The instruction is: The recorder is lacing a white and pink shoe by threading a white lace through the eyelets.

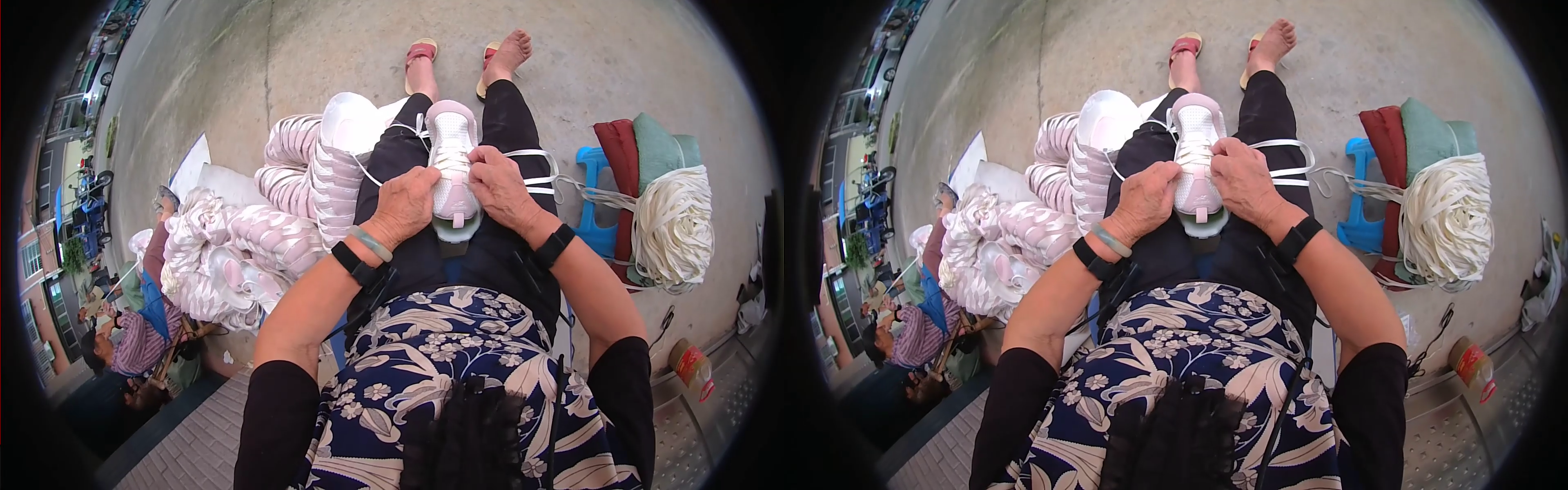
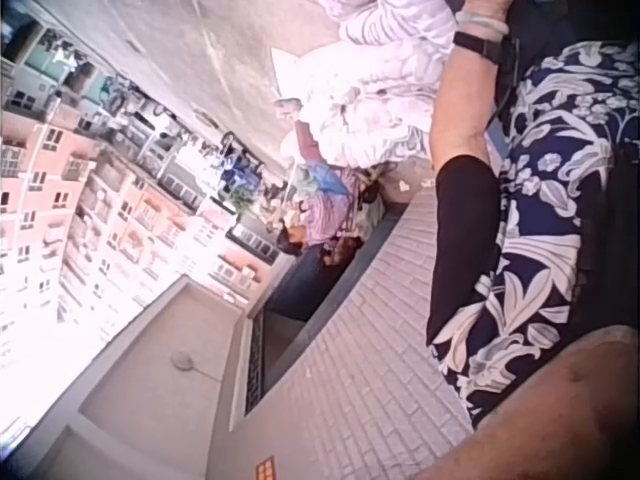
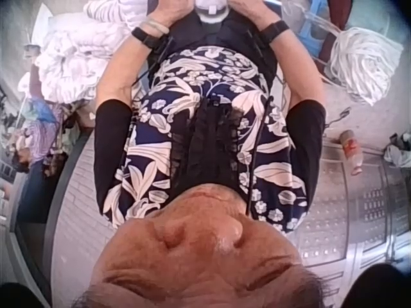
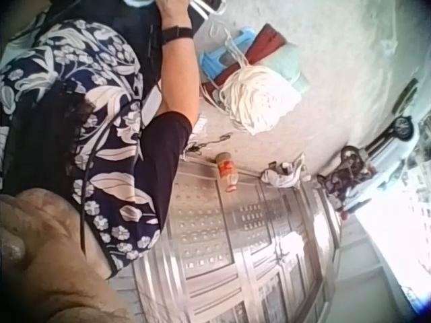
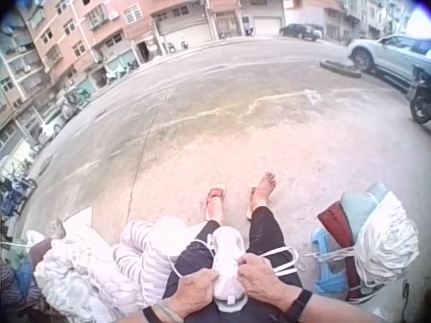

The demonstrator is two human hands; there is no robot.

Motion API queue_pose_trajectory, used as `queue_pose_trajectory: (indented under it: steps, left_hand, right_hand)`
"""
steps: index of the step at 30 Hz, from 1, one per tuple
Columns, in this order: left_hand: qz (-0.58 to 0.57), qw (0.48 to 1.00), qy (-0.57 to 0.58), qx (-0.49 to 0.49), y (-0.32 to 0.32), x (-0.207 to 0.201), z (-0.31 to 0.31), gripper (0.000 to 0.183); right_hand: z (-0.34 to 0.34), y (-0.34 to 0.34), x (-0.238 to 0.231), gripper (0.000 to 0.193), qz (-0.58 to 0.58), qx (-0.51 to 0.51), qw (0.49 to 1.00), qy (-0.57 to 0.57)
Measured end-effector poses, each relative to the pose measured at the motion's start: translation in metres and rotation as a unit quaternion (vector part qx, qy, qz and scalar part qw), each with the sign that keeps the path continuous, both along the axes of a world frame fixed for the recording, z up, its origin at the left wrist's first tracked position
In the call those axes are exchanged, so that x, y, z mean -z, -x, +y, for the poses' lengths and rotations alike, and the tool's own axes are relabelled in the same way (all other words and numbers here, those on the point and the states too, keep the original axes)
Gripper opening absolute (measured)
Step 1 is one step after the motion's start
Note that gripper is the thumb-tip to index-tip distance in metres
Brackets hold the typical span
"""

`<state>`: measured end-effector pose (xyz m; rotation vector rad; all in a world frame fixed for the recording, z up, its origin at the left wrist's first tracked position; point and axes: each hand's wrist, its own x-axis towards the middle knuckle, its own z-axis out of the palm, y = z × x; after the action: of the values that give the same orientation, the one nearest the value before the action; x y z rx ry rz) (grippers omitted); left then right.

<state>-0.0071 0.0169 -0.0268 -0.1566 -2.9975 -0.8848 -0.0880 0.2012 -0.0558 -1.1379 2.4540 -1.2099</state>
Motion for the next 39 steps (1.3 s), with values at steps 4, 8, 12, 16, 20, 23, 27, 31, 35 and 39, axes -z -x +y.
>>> queue_pose_trajectory:
  steps: [4,8,12,16,20,23,27,31,35,39]
  left_hand:
    - [0.001,1.0,-0.009,-0.001,0.0,0.002,-0.001,0.016]
    - [-0.008,1.0,0.026,-0.013,0.0,-0.005,0.005,0.014]
    - [-0.016,0.999,0.032,-0.032,0.003,-0.01,0.011,0.011]
    - [0.003,0.997,-0.053,-0.051,0.007,-0.003,0.014,0.01]
    - [-0.009,0.998,-0.061,-0.032,0.011,-0.001,0.012,0.01]
    - [-0.027,0.996,-0.075,-0.033,0.014,-0.001,0.011,0.01]
    - [-0.035,0.991,-0.125,-0.041,0.014,0.004,0.007,0.011]
    - [-0.057,0.987,-0.146,-0.043,0.014,0.009,0.005,0.012]
    - [-0.094,0.98,-0.171,-0.047,0.012,0.009,0.003,0.011]
    - [-0.106,0.98,-0.166,-0.032,0.016,0.006,0.003,0.012]
  right_hand:
    - [-0.001,0.002,0.009,0.007,-0.038,0.003,0.998,0.057]
    - [-0.001,0.008,0.012,0.01,-0.067,0.0,0.993,0.096]
    - [-0.001,0.013,0.009,0.01,-0.097,-0.023,0.99,0.1]
    - [0.004,0.009,0.006,0.01,-0.067,-0.019,0.993,0.092]
    - [0.007,0.003,0.009,0.009,-0.075,0.011,0.99,0.119]
    - [0.006,0.001,0.013,0.007,-0.047,0.014,0.992,0.114]
    - [0.005,0.0,0.014,0.007,-0.038,0.024,0.993,0.105]
    - [0.003,0.001,0.017,0.006,-0.088,0.021,0.991,0.095]
    - [0.004,-0.003,0.016,0.006,-0.108,0.02,0.99,0.084]
    - [0.011,0.0,0.016,0.006,-0.115,0.007,0.991,0.073]
